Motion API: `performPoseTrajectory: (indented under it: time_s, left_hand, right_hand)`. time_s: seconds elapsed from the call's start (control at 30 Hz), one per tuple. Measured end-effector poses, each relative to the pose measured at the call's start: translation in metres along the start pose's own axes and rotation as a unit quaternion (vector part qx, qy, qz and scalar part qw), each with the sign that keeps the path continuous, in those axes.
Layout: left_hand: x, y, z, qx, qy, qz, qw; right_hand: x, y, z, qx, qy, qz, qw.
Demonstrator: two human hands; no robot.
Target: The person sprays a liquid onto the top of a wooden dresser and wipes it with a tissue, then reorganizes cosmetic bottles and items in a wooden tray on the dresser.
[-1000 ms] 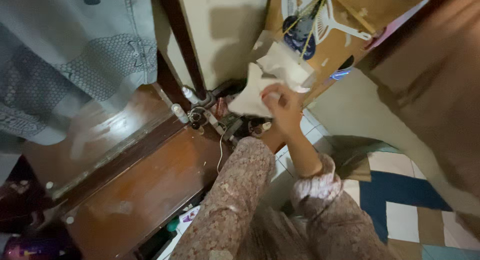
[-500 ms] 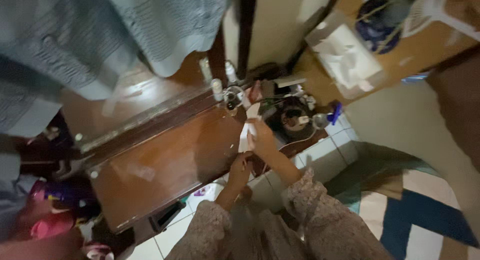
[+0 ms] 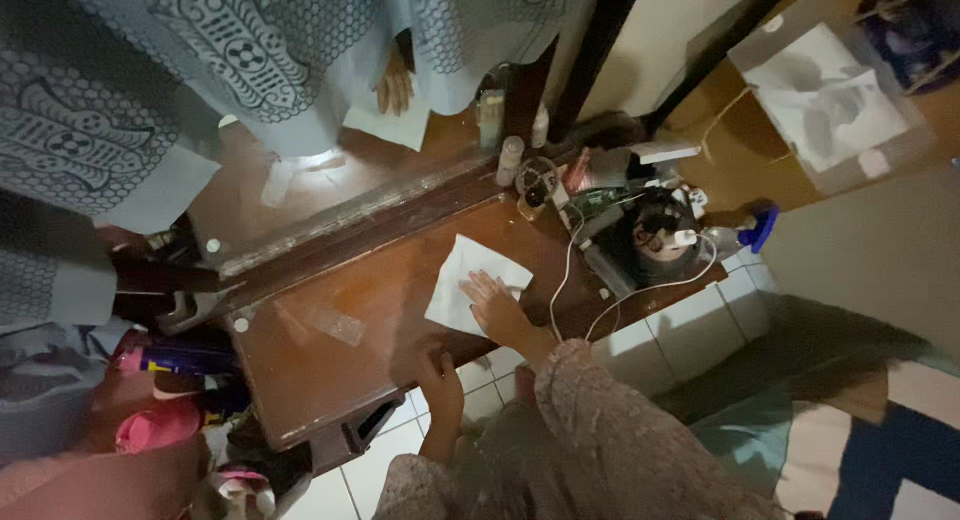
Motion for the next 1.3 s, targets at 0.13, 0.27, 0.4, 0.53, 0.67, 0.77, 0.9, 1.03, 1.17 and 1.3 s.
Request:
performPoseTrajectory:
  time_s: [0.13, 0.27, 0.4, 0.53, 0.67, 0.77, 0.9, 1.03, 1.17, 1.3]
  left_hand:
    - [-0.010, 0.005, -0.028, -0.025, -0.014, -0.006, 1.000]
    - [-0.019, 0.009, -0.022, 0.033, 0.025, 0.000, 0.999]
    - [0.002, 0.032, -0.005, 0.030, 0.034, -0.098, 0.994]
    - [0.004, 0.067, 0.060, 0.191, 0.072, -0.033, 0.978]
    - [0.015, 0.093, 0.099, 0.297, 0.086, 0.002, 0.951]
    - [0.022, 0.103, 0.106, 0.317, 0.104, 0.001, 0.943]
    - [-0.012, 0.097, 0.093, 0.357, 0.066, 0.072, 0.929]
    - [-0.041, 0.092, 0.026, 0.174, 0.038, 0.009, 0.984]
    - [-0.081, 0.090, -0.003, 0.180, 0.064, 0.092, 0.977]
    - [-0.125, 0.101, -0.025, 0.096, -0.046, 0.109, 0.988]
  right_hand:
    - [0.040, 0.009, 0.012, 0.031, -0.126, -0.035, 0.991]
    - [0.042, 0.019, 0.020, 0.106, -0.158, 0.017, 0.982]
    - [0.046, 0.038, 0.047, 0.225, -0.236, -0.068, 0.943]
    - [0.036, 0.046, 0.048, 0.154, -0.233, 0.003, 0.960]
    - [0.037, 0.052, 0.064, 0.144, -0.283, 0.057, 0.947]
    - [0.028, 0.068, 0.072, 0.198, -0.293, 0.125, 0.927]
    - [0.006, 0.092, 0.076, 0.327, -0.201, 0.126, 0.915]
    - [0.012, 0.118, 0.047, 0.308, -0.318, 0.168, 0.881]
    - [0.097, 0.151, 0.005, 0.299, -0.206, 0.083, 0.928]
    - [0.168, 0.165, -0.060, 0.185, -0.245, 0.030, 0.951]
Point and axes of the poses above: each hand's wrist, its own y-axis towards the middle knuckle, its own x-axis out of the palm, z = x × y, the point moved 8 cm from there along y, towards the middle knuckle, and after that the axes turned 11 degrees about y, right-handed, at the moved point
